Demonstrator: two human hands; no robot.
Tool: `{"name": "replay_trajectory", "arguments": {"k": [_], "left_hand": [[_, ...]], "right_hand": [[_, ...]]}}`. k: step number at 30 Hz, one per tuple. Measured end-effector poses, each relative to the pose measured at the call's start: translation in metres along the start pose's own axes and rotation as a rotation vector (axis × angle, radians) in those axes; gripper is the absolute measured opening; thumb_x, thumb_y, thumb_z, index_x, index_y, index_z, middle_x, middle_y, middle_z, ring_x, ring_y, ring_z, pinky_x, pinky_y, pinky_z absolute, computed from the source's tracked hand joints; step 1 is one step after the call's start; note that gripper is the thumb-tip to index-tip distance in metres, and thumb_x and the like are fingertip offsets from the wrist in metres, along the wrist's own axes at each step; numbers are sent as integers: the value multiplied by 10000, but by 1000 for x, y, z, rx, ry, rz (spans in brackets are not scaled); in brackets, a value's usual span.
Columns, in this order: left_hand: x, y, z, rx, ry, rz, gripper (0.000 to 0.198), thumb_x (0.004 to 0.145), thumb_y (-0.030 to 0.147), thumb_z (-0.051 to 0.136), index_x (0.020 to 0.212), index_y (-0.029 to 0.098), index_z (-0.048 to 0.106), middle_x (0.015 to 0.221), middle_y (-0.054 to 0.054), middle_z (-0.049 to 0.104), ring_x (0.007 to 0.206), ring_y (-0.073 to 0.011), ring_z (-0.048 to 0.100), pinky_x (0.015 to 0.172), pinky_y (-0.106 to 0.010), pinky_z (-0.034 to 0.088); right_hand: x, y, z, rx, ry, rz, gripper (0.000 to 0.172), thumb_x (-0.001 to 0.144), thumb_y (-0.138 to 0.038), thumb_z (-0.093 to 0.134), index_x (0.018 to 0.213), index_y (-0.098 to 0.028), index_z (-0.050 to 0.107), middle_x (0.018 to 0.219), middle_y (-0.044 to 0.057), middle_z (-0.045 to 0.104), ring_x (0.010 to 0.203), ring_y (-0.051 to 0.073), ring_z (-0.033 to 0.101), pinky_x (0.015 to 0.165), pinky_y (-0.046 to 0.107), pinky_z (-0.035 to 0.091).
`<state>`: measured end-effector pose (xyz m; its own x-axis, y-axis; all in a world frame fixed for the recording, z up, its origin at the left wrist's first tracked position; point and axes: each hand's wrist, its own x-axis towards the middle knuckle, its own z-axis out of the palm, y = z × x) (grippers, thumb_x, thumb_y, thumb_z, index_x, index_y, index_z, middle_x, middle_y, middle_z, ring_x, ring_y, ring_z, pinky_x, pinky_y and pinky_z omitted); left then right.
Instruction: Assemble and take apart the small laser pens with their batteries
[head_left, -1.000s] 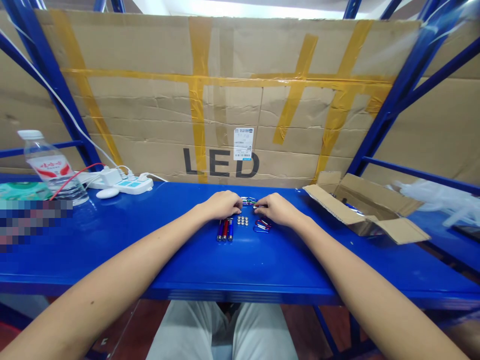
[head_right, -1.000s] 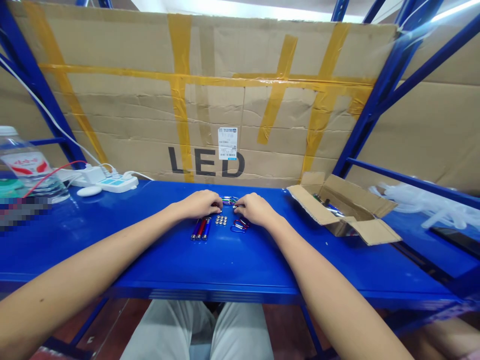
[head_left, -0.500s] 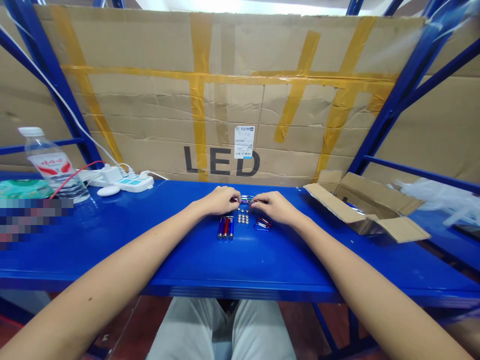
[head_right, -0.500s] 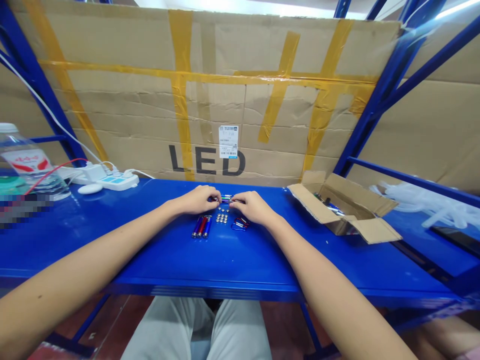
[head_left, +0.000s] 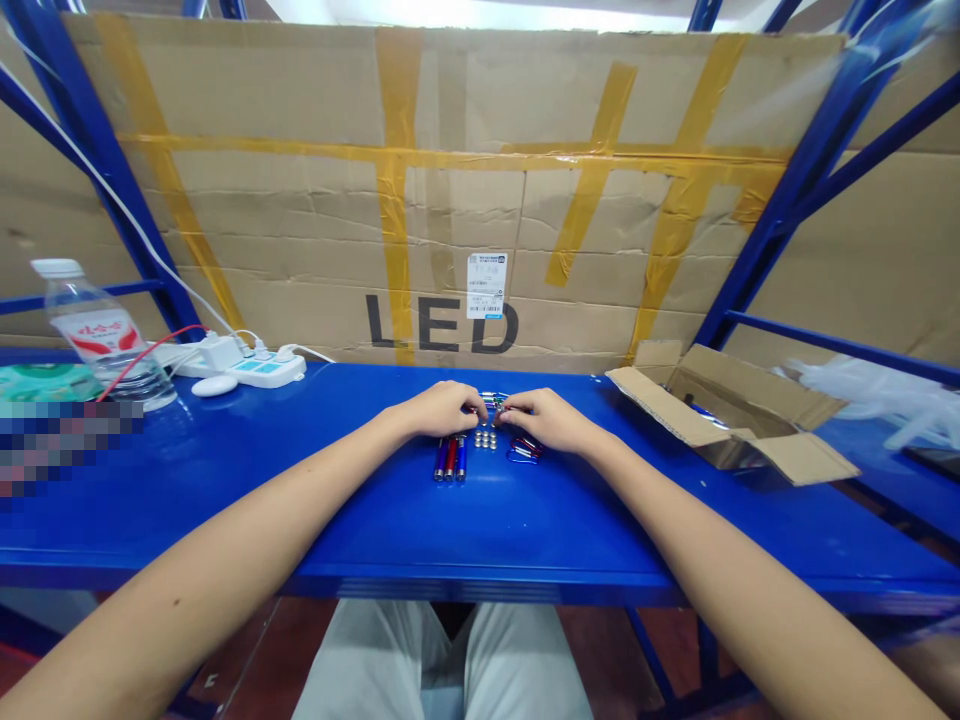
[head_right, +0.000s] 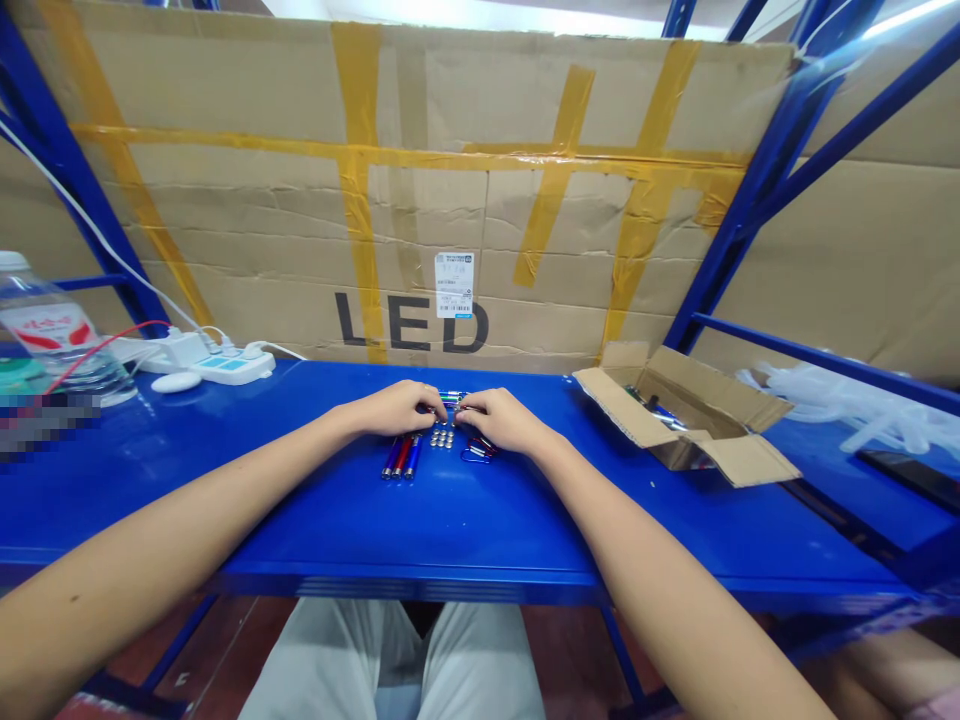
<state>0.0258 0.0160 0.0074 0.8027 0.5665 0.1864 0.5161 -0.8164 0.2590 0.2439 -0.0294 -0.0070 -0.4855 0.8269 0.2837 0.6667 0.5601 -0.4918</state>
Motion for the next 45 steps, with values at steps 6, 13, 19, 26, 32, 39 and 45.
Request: {"name": "replay_trajectory", "arguments": {"k": [6, 13, 19, 26, 32, 39, 45], "left_hand": [[0, 3, 0, -28, -35, 4, 328, 773, 138, 515, 977, 220, 759, 1034, -23, 730, 966, -191, 643, 870, -273, 453], [-1, 6, 1, -96, -46, -39, 317, 759, 139, 524, 953, 208, 765, 1014, -28, 741, 910, -185, 658, 856, -268, 467], [-2, 6, 1, -120, -52, -31, 313, 758, 137, 520, 949, 195, 761, 978, -23, 743, 861, -164, 658, 829, -241, 463], [-5, 4, -8, -123, 31, -45, 258, 846, 250, 533, 1013, 177, 716, 1071, -59, 704, 984, -192, 622, 862, -264, 437], [-31, -11, -24, -66, 1, -280, 344, 937, 366, 416, 1171, 141, 531, 1106, -136, 666, 937, -220, 618, 787, -297, 446], [-40, 0, -34, 238, -243, -546, 276, 879, 330, 466, 966, 129, 635, 1024, -177, 688, 854, -275, 636, 663, -315, 427], [-37, 3, -32, 207, -271, -621, 239, 793, 275, 583, 974, 158, 685, 991, -132, 721, 817, -228, 657, 632, -272, 428]], "right_hand": [[0, -1, 0, 9, -8, -11, 292, 926, -321, 481, 893, -182, 735, 875, 38, 730, 792, 189, 614, 733, 296, 427], [0, 1, 1, 10, -5, -10, 306, 934, -330, 467, 892, -177, 729, 869, 43, 724, 789, 187, 607, 729, 292, 425], [-1, -1, 1, 23, -9, -1, 319, 935, -356, 468, 876, -177, 726, 842, 32, 714, 762, 178, 592, 703, 280, 410], [-4, -7, -5, 48, 67, 49, 340, 934, -384, 467, 813, -167, 698, 795, 30, 694, 734, 169, 586, 686, 280, 396], [-9, -2, -18, -29, 129, 138, 348, 928, -375, 460, 714, -173, 646, 724, 19, 656, 660, 151, 536, 660, 287, 365], [-11, 3, -22, -54, 95, 168, 359, 922, -362, 455, 650, -175, 595, 676, 15, 622, 630, 147, 521, 638, 288, 347], [-11, 2, -22, -78, 51, 180, 365, 915, -370, 464, 635, -175, 594, 670, 21, 620, 625, 152, 520, 633, 293, 346]]}}
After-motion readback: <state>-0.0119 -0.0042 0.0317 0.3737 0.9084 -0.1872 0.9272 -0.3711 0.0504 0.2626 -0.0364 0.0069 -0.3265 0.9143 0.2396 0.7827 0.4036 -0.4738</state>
